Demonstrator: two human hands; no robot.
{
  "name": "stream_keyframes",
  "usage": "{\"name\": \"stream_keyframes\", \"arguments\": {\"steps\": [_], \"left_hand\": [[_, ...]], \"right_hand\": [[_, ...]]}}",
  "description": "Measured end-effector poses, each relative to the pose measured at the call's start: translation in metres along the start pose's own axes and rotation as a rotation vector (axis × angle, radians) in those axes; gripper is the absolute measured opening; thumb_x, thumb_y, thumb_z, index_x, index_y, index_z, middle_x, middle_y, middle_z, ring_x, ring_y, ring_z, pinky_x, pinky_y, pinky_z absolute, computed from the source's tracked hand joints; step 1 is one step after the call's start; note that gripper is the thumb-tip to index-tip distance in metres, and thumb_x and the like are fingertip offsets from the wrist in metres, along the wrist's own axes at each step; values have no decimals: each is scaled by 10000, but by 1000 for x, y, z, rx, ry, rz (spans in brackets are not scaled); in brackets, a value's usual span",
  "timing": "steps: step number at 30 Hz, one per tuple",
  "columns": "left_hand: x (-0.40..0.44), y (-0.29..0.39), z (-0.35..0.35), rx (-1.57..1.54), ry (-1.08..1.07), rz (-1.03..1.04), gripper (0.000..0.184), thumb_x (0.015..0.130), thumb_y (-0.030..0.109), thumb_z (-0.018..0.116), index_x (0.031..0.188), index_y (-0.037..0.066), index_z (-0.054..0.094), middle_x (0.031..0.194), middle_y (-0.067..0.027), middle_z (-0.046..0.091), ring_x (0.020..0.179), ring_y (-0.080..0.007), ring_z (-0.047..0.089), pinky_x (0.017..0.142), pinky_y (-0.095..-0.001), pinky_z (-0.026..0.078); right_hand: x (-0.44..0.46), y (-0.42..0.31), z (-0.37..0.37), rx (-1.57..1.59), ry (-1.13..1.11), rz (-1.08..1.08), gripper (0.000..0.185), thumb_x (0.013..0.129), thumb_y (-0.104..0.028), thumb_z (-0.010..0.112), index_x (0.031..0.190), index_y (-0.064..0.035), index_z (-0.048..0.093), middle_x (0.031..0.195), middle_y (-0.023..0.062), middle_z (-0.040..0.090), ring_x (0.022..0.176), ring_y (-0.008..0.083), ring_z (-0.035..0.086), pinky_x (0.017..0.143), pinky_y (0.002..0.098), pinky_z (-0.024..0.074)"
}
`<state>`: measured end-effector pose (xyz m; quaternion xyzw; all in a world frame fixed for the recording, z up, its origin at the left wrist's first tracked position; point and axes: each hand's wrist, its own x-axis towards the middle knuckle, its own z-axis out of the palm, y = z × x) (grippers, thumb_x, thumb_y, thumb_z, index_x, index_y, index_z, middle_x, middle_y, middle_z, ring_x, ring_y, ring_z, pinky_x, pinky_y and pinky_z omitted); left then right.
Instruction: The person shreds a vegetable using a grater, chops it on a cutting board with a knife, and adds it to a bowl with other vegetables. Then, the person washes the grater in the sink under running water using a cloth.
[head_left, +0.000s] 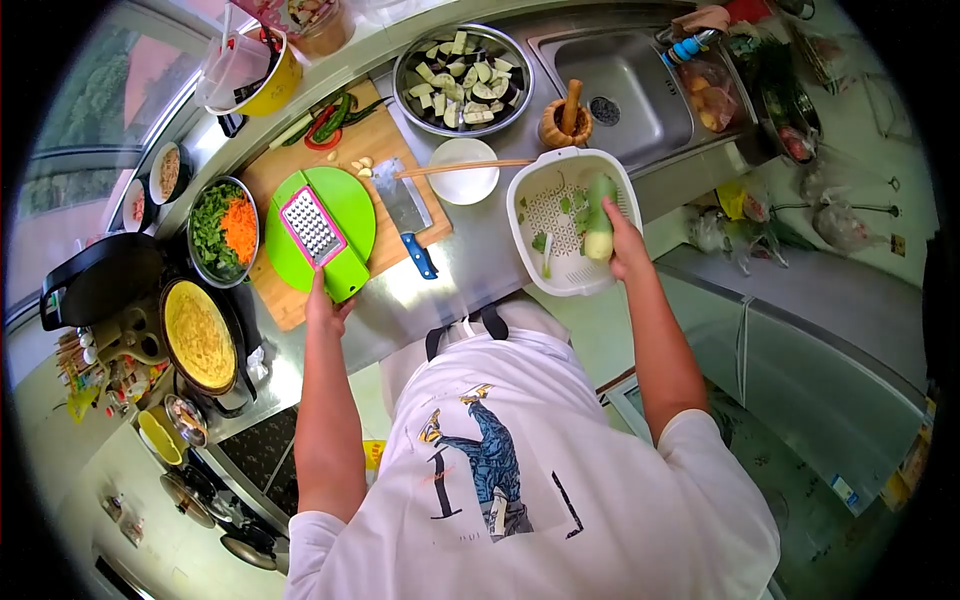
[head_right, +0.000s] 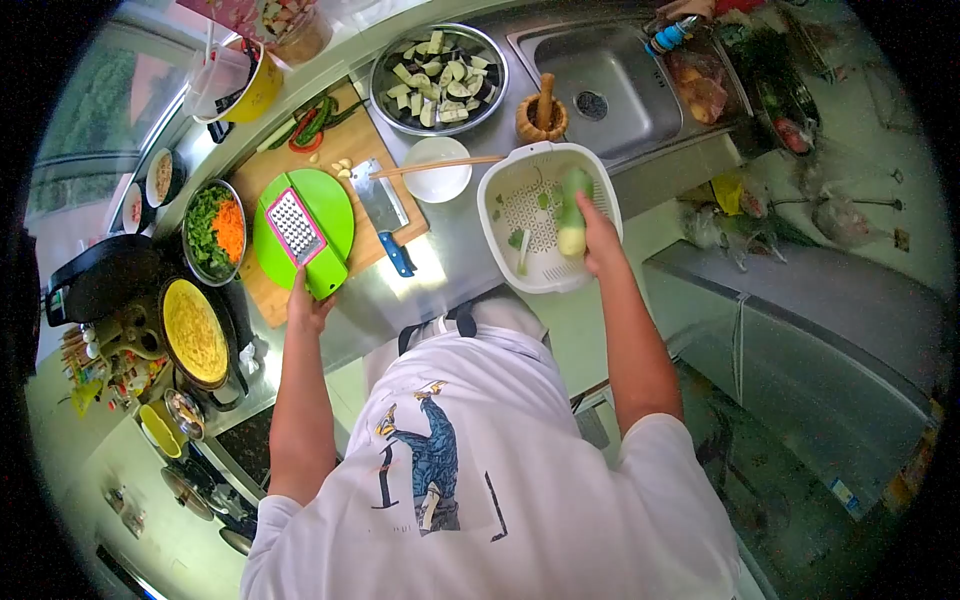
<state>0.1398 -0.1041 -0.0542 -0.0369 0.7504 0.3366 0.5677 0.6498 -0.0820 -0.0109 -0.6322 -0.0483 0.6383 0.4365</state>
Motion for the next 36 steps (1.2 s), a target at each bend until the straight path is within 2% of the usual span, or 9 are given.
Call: {"name": "stream_keyframes", "arguments": {"steps": [5,13,15,16,19,23,26,29,36], "left_hand": [[4,0,-4,54,49,-26,644,884,605,585,1269,92,519,1046,-98,654,759,-226,652,561,-313,552],[0,-8,-18,147,158,1,536,931,512,569,1178,37,549,892,-83,653,610,-190,629,513,-296,525],[-11,-17,-16,323,291,346,431,941,401,587,1094,-1,579,825,-71,629,647,-212,623,556,-310,506],[-26,-16,-7,335,294,347,431,941,401,587,1094,-1,579,825,-71,629,647,-212,623,556,-310,506],[-79,-6,41,691,499,1187,219,921,194,598,932,-22,627,828,-118,630,739,-252,613,704,-350,490],[-151,5,143,780,-237,1159,112,871,106,622,934,26,666,858,-134,657,794,-275,633,713,-377,505],[-165,-25,217,1266,-555,1490,115,776,159,677,810,49,673,850,-138,654,810,-331,625,727,-436,506],[-166,-63,281,1768,-619,1417,322,828,382,653,780,69,713,827,-115,678,870,-268,628,754,-410,473],[-111,-128,329,2168,-646,1331,182,835,222,584,825,107,725,851,-101,692,885,-259,631,759,-397,483]], "right_hand": [[9,9,-4,-338,100,-41,609,904,-466,635,1271,14,551,1111,95,629,953,178,614,826,322,494],[-2,9,2,-229,74,-73,652,876,-514,649,1235,24,574,1113,105,634,973,184,599,868,317,464],[-2,7,-5,-167,75,-85,656,870,-526,651,1220,24,584,1104,107,638,973,185,597,865,319,463],[0,6,-11,-235,101,-87,643,869,-526,654,1210,16,595,1097,105,641,970,183,597,857,317,465],[-5,2,-12,-368,175,-72,602,864,-516,668,1177,-4,618,1084,95,646,955,173,594,831,306,468],[-20,-6,-4,-302,221,-206,537,893,-471,657,1169,-12,617,1053,69,645,928,148,584,811,293,464],[-42,-15,-2,-180,228,-283,480,920,-429,642,1167,-18,615,1037,49,639,913,131,575,800,277,460],[-59,-19,-3,-141,251,-347,431,941,-385,630,1174,-23,607,1029,32,631,894,117,566,792,269,458],[-82,-5,-11,91,240,-382,367,961,-316,618,1187,-29,582,1029,10,598,898,88,529,792,254,440]]}}
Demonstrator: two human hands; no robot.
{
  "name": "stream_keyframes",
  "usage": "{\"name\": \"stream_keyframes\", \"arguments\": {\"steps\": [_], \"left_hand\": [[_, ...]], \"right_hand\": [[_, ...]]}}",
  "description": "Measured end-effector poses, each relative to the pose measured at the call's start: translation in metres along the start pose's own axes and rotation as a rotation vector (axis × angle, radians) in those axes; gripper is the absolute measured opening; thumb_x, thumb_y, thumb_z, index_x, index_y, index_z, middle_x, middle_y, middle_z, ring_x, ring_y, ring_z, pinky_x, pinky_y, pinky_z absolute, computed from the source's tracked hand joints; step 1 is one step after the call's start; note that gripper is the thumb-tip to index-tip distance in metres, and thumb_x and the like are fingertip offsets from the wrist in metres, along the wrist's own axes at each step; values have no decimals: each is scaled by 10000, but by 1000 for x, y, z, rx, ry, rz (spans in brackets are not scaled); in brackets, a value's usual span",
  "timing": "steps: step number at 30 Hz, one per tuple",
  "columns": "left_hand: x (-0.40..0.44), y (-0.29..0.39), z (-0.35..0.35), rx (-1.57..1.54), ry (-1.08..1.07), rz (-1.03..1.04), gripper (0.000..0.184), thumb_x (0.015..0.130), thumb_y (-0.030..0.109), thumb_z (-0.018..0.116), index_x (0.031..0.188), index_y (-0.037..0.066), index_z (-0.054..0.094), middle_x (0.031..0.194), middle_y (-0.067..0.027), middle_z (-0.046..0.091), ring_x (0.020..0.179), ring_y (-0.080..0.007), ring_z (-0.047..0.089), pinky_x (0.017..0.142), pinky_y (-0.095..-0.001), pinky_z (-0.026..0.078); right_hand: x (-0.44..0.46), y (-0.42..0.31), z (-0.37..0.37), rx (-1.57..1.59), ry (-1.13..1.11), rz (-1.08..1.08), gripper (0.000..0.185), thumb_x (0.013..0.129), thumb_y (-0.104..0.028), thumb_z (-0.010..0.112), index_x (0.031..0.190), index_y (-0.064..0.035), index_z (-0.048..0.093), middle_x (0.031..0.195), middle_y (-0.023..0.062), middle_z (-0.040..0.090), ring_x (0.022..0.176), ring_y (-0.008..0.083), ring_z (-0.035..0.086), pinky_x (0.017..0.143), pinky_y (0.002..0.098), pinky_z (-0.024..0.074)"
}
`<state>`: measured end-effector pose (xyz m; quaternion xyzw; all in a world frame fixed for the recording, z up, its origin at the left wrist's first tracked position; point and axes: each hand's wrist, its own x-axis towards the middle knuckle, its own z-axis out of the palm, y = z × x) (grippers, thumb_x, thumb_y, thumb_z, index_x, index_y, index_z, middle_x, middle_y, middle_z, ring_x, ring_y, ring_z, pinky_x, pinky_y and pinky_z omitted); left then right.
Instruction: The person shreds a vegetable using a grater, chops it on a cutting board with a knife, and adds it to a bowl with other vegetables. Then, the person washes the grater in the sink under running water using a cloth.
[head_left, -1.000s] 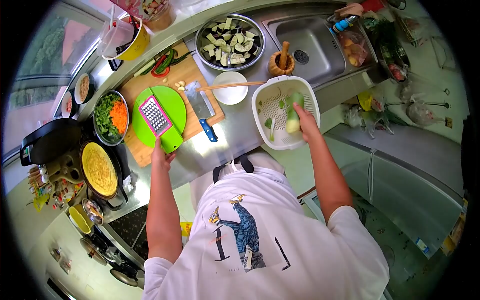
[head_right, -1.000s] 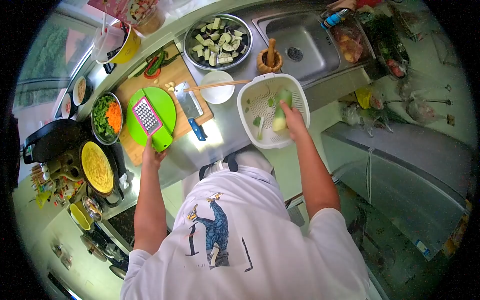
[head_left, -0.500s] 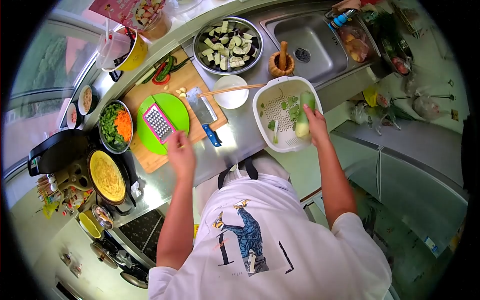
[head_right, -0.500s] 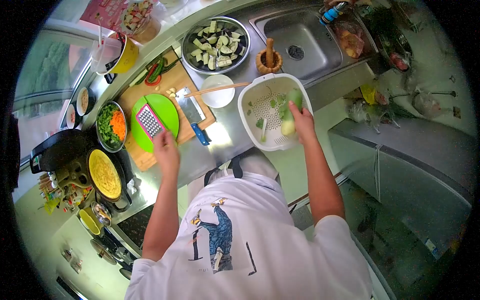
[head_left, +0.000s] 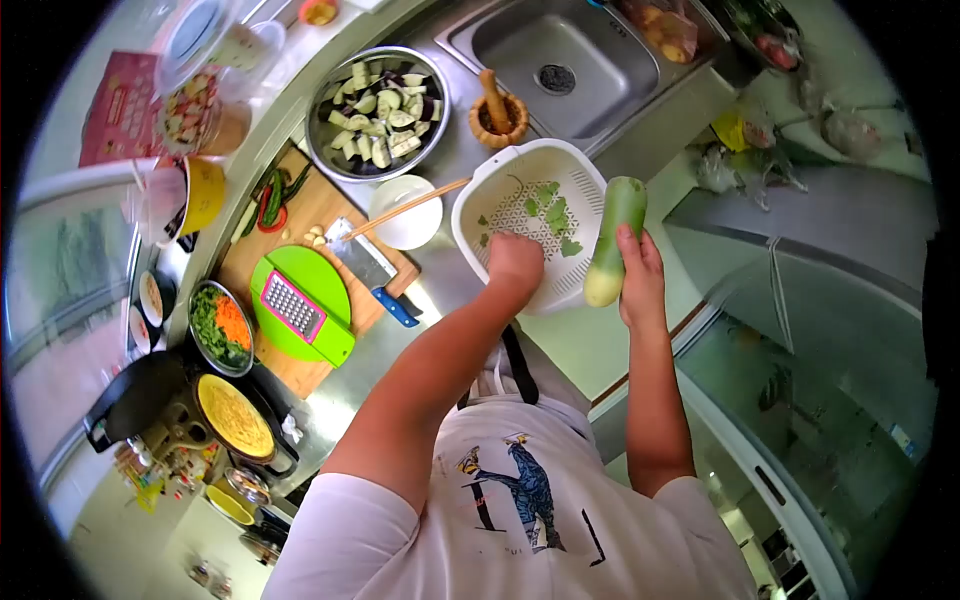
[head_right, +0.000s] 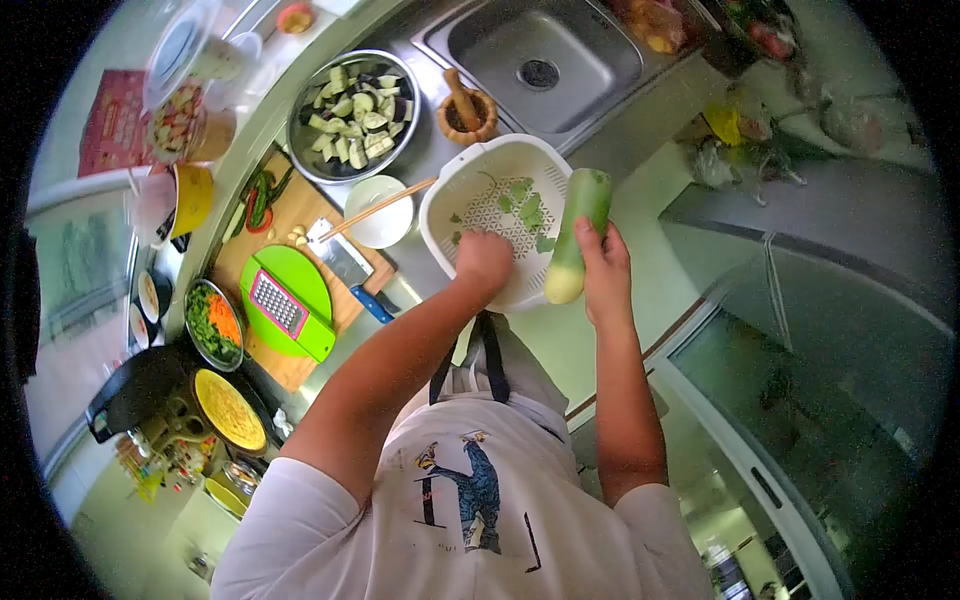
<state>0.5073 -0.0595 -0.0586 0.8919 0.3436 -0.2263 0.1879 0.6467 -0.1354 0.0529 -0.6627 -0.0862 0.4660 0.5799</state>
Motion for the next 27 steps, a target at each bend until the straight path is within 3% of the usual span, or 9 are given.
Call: {"name": "stream_keyframes", "arguments": {"steps": [2,4,7,12,15,17,20,25,27], "left_hand": [[2,2,-14,-28,-32,4,171,822,187,577,857,96,718,899,-110,692,913,-270,625,759,-400,490],[10,4,-23,-174,268,5,218,824,189,585,969,59,684,1121,-162,631,1058,-295,578,780,-416,506],[37,3,-22,-264,435,67,283,825,214,606,1038,29,637,1251,-182,519,1156,-320,512,823,-442,512],[52,9,-21,-225,522,136,377,806,243,645,1108,28,579,1181,-157,496,1137,-344,498,863,-466,506],[54,12,-20,-410,359,148,365,805,202,650,1113,26,563,1147,-157,520,1117,-338,518,858,-469,506],[60,12,-18,-368,222,158,301,812,150,620,1080,25,561,1096,-157,544,1074,-334,550,849,-459,508],[61,8,0,-310,273,280,210,831,116,564,1015,18,572,1038,-166,564,1001,-342,584,827,-448,515],[37,17,-7,-405,270,175,130,795,52,561,908,3,602,947,-162,603,911,-350,609,796,-444,527],[27,15,-14,-618,332,223,109,835,78,587,920,15,613,934,-124,628,855,-280,635,700,-385,553]], "right_hand": [[-5,6,-10,23,28,6,360,961,-313,618,1185,-33,581,1024,9,595,896,86,526,791,252,439],[-5,9,-19,34,49,1,354,961,-310,618,1183,-36,581,1019,7,591,893,85,522,790,250,439],[-12,12,-28,24,39,23,351,959,-306,620,1184,-40,576,1008,5,590,866,89,524,771,252,445],[-24,16,-37,39,71,44,334,957,-279,620,1179,-34,569,1000,2,587,865,78,518,765,251,450],[-30,18,-41,44,65,53,338,958,-271,618,1189,-30,564,1011,2,586,875,79,519,776,252,451],[-29,19,-43,40,52,45,343,959,-269,616,1198,-29,562,1016,2,585,880,81,520,781,253,451],[-28,18,-43,31,89,47,352,960,-262,614,1216,-28,558,1041,8,591,901,88,528,794,256,454],[-26,12,-42,48,77,46,371,958,-258,613,1236,-19,550,1079,26,600,940,103,542,831,266,453],[-22,10,-40,23,86,7,377,961,-263,608,1240,-16,549,1077,28,600,941,105,542,837,269,451]]}}
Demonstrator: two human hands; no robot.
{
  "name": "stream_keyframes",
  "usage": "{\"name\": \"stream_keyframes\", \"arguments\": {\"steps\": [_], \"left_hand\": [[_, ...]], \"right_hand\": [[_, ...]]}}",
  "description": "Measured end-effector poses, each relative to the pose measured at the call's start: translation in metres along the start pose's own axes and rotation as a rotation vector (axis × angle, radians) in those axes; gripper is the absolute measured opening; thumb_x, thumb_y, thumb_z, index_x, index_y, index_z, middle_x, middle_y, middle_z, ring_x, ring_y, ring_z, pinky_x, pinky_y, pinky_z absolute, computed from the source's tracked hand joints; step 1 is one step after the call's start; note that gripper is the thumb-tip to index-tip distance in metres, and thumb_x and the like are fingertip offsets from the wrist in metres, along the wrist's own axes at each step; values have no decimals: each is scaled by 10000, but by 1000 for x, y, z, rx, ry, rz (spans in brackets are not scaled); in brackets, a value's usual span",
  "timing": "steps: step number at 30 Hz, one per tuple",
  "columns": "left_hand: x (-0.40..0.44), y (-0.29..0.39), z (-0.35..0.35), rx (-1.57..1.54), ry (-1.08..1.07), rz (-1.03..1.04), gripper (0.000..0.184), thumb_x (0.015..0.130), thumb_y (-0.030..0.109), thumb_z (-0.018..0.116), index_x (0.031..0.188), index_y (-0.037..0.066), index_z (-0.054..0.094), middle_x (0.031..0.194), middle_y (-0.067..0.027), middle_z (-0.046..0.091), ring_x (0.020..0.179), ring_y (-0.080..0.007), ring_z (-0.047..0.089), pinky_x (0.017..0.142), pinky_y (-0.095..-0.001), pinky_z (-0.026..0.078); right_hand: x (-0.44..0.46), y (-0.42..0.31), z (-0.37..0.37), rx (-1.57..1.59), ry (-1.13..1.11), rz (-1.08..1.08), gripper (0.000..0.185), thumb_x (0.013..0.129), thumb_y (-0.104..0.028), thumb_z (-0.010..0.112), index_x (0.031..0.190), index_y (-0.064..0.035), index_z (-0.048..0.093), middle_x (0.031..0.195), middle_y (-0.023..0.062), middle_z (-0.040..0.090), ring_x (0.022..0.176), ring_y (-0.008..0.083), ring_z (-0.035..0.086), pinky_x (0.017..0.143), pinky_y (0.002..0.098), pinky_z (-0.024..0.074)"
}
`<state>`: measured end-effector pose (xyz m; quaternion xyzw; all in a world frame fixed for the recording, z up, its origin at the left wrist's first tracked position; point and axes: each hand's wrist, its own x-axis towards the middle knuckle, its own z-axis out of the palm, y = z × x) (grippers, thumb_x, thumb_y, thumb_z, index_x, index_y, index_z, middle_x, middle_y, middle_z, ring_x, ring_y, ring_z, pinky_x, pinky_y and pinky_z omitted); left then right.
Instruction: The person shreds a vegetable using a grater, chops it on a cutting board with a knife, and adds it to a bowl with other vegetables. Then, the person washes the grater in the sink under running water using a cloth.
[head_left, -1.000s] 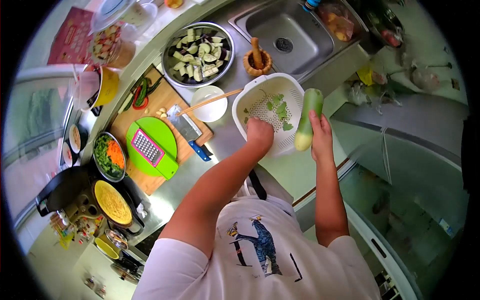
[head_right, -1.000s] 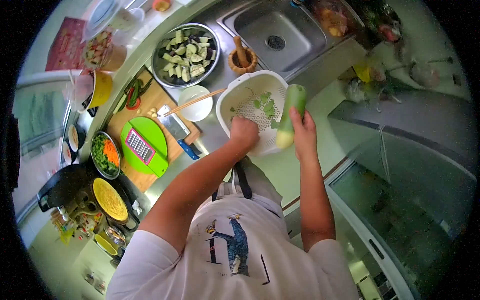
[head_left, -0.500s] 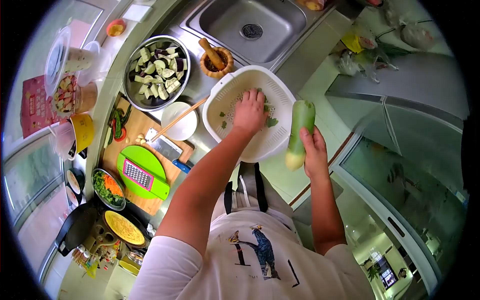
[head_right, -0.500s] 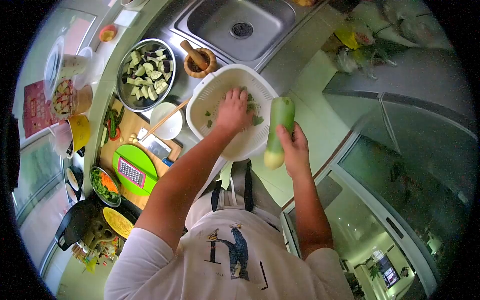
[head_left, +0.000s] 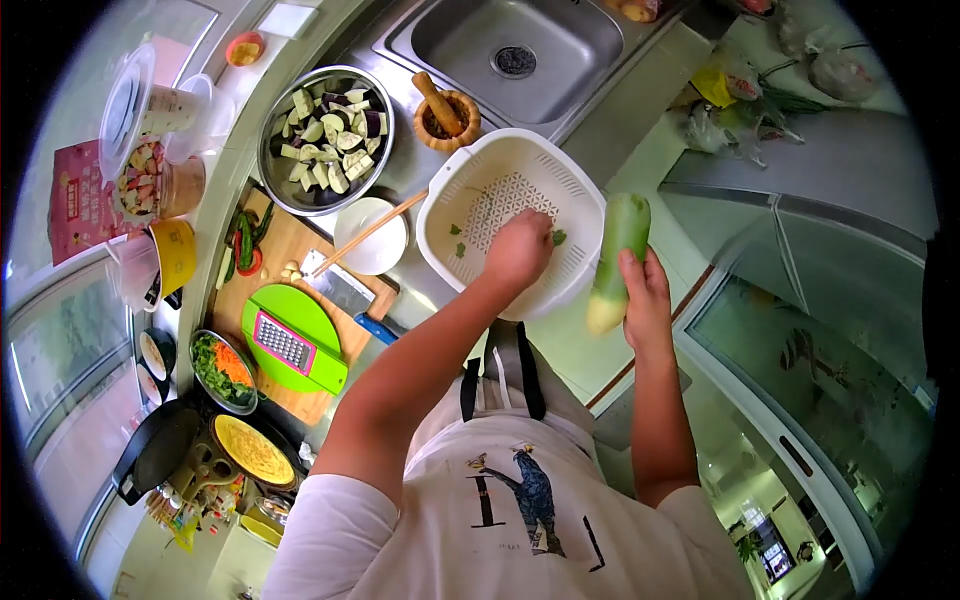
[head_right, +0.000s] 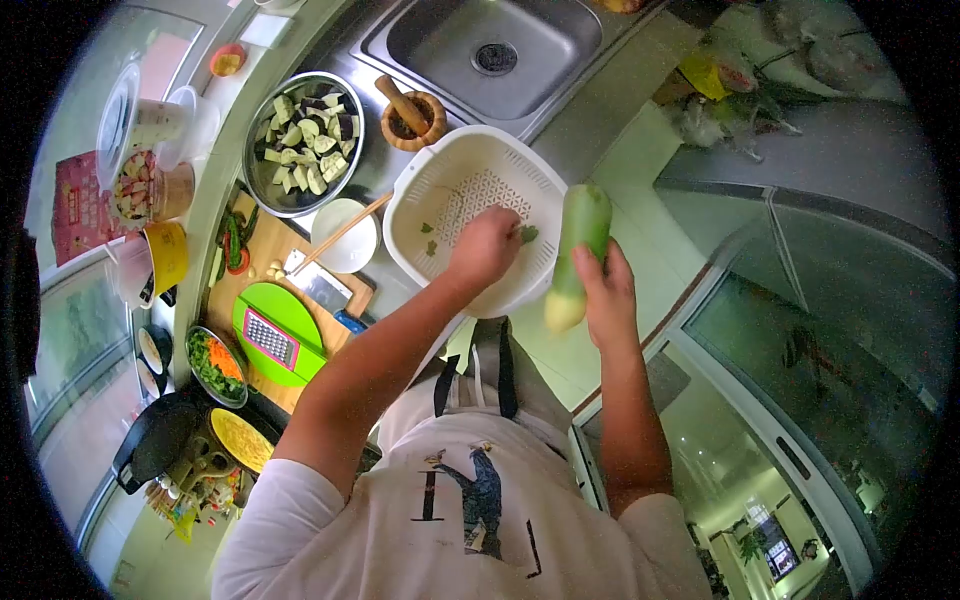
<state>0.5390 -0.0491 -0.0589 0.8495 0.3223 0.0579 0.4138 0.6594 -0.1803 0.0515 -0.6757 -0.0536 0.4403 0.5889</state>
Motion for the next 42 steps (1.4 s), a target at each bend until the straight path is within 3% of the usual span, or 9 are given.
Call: {"name": "stream_keyframes", "arguments": {"steps": [1,3,6,12,18,26,32,37,42], "left_hand": [[-6,9,-12,-4,-5,-2,109,835,78,587,920,15,613,934,-124,628,855,-280,635,700,-385,553],[-11,17,-38,-540,3,-473,142,882,116,611,973,7,619,893,-118,644,781,-219,623,734,-360,526],[-27,-9,-54,-1156,180,-641,172,927,159,621,1018,13,616,909,-71,655,738,-160,601,714,-313,514],[-82,-25,-119,-1528,345,-598,117,918,113,631,1019,58,609,948,-23,661,843,-135,606,726,-296,504],[-152,-46,-150,-1556,655,-489,91,908,117,654,978,73,613,899,-16,651,792,-141,604,703,-317,513],[-301,-118,-213,-1561,1212,-419,96,913,125,646,983,69,611,867,-4,628,752,-134,603,686,-297,512],[-414,-216,-294,-1203,1548,-731,94,904,155,652,897,81,595,798,-20,632,650,-125,581,611,-252,454],[-470,-318,-328,-1062,1374,-877,169,885,188,675,1021,90,656,945,-7,637,851,-149,604,791,-304,472],[-474,-324,-339,-1024,1366,-876,213,884,207,671,1059,84,667,905,-4,632,805,-141,599,733,-307,492]], "right_hand": [[0,-1,0,7,-9,1,373,964,-266,605,1236,-15,552,1077,30,599,943,104,540,836,269,450],[2,-6,5,15,-21,-6,370,967,-268,602,1232,-15,554,1077,32,599,946,103,539,835,270,449],[1,-15,20,15,-2,-23,384,958,-306,617,1201,-13,564,1048,34,604,917,103,545,800,276,458],[50,29,61,-653,-106,26,491,861,-452,694,1037,1,625,894,111,657,810,209,608,757,337,486],[104,104,79,-828,-161,-122,557,830,-473,709,1090,13,627,1035,192,667,972,335,626,864,415,474],[101,105,97,-898,-203,-105,589,853,-425,714,1223,21,613,1140,129,650,1016,219,599,913,338,457],[116,101,102,-1068,-167,-50,669,856,-419,700,1324,25,522,1198,122,617,1014,241,608,891,336,477],[110,98,105,-1054,-151,88,661,837,-478,695,1257,13,557,1036,105,638,845,220,629,684,360,531],[125,106,94,-1240,-132,-36,679,819,-523,696,1210,19,576,965,112,642,759,210,631,610,345,529]]}}
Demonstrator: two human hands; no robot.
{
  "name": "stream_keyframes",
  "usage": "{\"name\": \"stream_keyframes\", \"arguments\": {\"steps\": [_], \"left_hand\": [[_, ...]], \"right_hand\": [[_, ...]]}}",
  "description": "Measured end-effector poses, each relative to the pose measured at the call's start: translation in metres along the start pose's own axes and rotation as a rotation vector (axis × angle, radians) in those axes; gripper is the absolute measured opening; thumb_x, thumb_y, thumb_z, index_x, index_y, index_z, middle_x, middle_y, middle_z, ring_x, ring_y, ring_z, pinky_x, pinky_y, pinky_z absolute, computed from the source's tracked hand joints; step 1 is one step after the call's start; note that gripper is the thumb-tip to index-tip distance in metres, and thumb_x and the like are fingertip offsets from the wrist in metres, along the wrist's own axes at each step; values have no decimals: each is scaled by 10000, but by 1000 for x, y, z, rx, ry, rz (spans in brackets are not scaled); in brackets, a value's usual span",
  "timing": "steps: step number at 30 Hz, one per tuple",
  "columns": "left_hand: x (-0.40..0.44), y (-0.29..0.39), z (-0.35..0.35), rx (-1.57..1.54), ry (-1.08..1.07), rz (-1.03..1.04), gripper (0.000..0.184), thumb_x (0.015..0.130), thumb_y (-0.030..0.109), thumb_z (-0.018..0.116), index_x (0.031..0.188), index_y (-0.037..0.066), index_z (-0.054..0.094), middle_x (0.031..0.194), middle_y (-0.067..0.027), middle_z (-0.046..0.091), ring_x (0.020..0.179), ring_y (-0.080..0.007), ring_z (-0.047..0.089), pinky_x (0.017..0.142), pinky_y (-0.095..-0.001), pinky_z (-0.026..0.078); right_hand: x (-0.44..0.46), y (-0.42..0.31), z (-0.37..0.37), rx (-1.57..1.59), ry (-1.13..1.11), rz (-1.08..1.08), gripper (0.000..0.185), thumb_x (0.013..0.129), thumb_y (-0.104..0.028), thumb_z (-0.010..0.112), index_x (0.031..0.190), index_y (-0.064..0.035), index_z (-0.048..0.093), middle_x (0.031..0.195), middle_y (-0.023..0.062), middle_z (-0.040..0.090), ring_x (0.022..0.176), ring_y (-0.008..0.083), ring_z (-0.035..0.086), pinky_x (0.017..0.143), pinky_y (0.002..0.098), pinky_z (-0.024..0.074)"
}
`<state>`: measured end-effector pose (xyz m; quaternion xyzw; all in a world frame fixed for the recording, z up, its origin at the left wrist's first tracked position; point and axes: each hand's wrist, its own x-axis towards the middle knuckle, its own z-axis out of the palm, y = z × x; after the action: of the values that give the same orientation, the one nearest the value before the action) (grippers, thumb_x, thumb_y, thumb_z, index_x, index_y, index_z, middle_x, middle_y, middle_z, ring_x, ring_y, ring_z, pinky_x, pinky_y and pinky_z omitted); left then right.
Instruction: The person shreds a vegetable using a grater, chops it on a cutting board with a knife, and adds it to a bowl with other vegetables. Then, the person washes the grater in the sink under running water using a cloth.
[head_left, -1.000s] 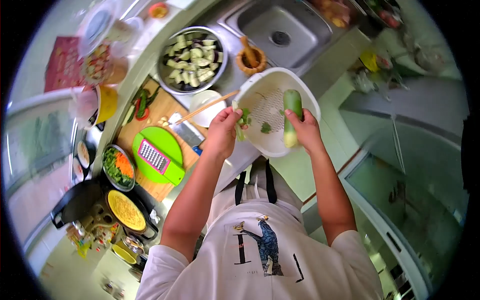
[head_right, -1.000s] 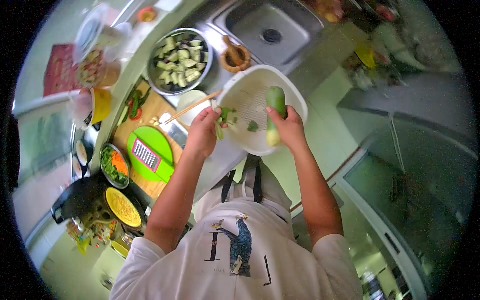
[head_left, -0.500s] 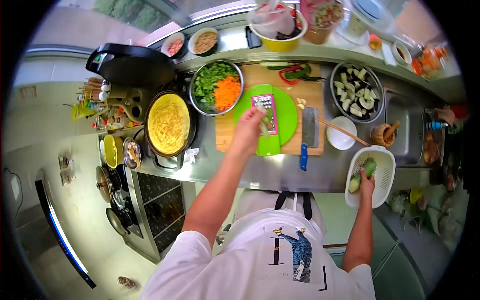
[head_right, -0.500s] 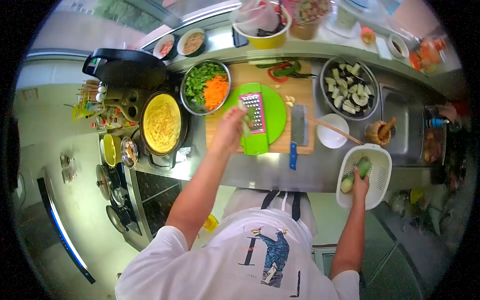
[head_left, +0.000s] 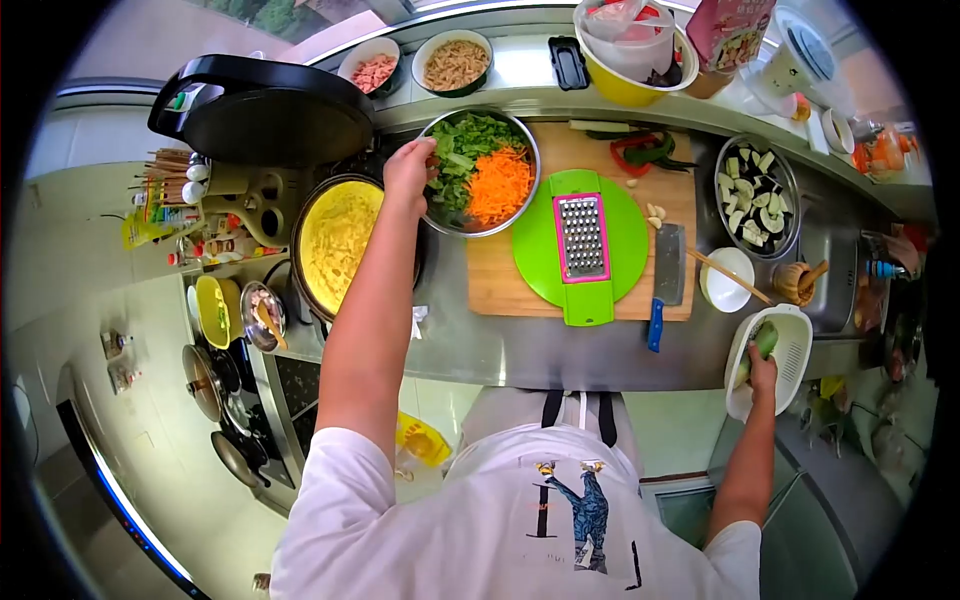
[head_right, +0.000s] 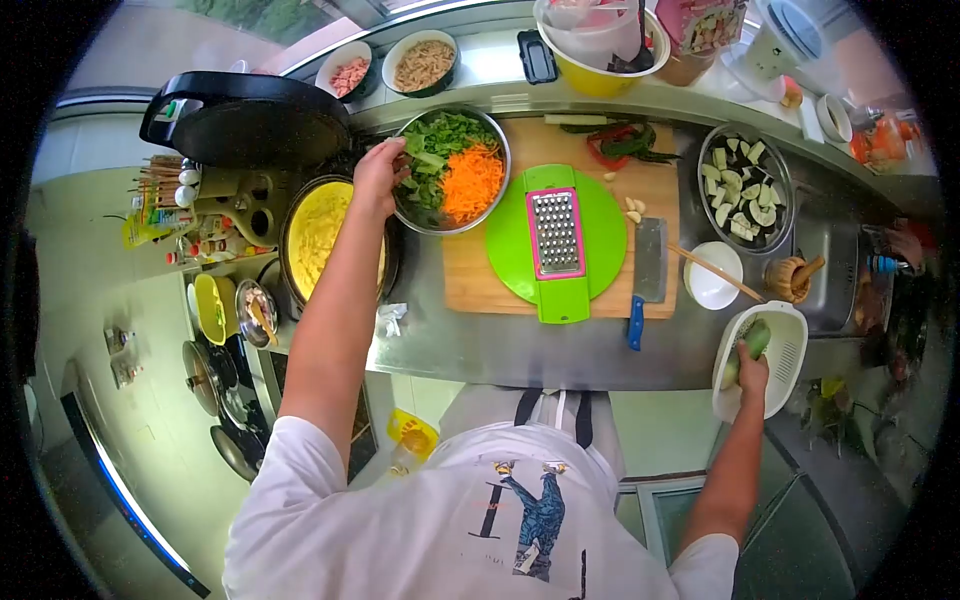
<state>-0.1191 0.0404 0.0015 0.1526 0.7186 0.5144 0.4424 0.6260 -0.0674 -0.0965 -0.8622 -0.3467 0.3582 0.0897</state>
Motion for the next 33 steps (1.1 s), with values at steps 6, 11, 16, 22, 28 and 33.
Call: {"name": "stream_keyframes", "arguments": {"steps": [6,11,16,22,28,33], "left_hand": [[7,3,-6,-5,1,-33,220,882,226,686,1015,54,654,848,-13,616,724,-143,604,662,-295,516],[0,5,-10,18,7,-40,259,888,264,714,957,27,635,783,-30,616,662,-142,612,646,-287,538],[-8,3,-15,37,-30,-34,259,905,267,700,931,20,626,780,-34,626,684,-134,629,648,-279,550],[-29,9,-24,-90,-88,-14,210,912,222,691,952,27,624,810,-43,647,711,-134,645,658,-267,551],[-35,12,-55,411,-241,282,156,862,123,684,945,-9,674,823,-65,679,749,-142,645,684,-280,508],[-38,26,-46,720,-347,383,239,844,226,674,952,14,698,894,-144,696,773,-254,669,695,-352,513]], "right_hand": [[-31,-34,-2,-463,486,-218,624,838,-449,681,1172,71,588,1039,231,641,988,341,624,870,400,475],[-108,-154,57,108,119,-451,286,938,-253,616,1107,-22,628,948,69,644,846,141,586,788,292,473],[-214,-328,177,309,-666,-688,326,924,-233,637,1175,-27,615,935,77,673,855,139,636,761,284,510],[-251,-460,283,160,-818,-748,251,909,-191,620,1035,25,644,820,86,677,667,135,628,622,280,501],[-262,-488,297,60,-989,-779,172,901,-146,612,911,21,652,731,55,666,608,121,622,578,271,504],[-268,-496,305,-133,-911,-1016,166,887,-155,628,897,10,649,733,88,670,642,155,640,615,313,514]]}}
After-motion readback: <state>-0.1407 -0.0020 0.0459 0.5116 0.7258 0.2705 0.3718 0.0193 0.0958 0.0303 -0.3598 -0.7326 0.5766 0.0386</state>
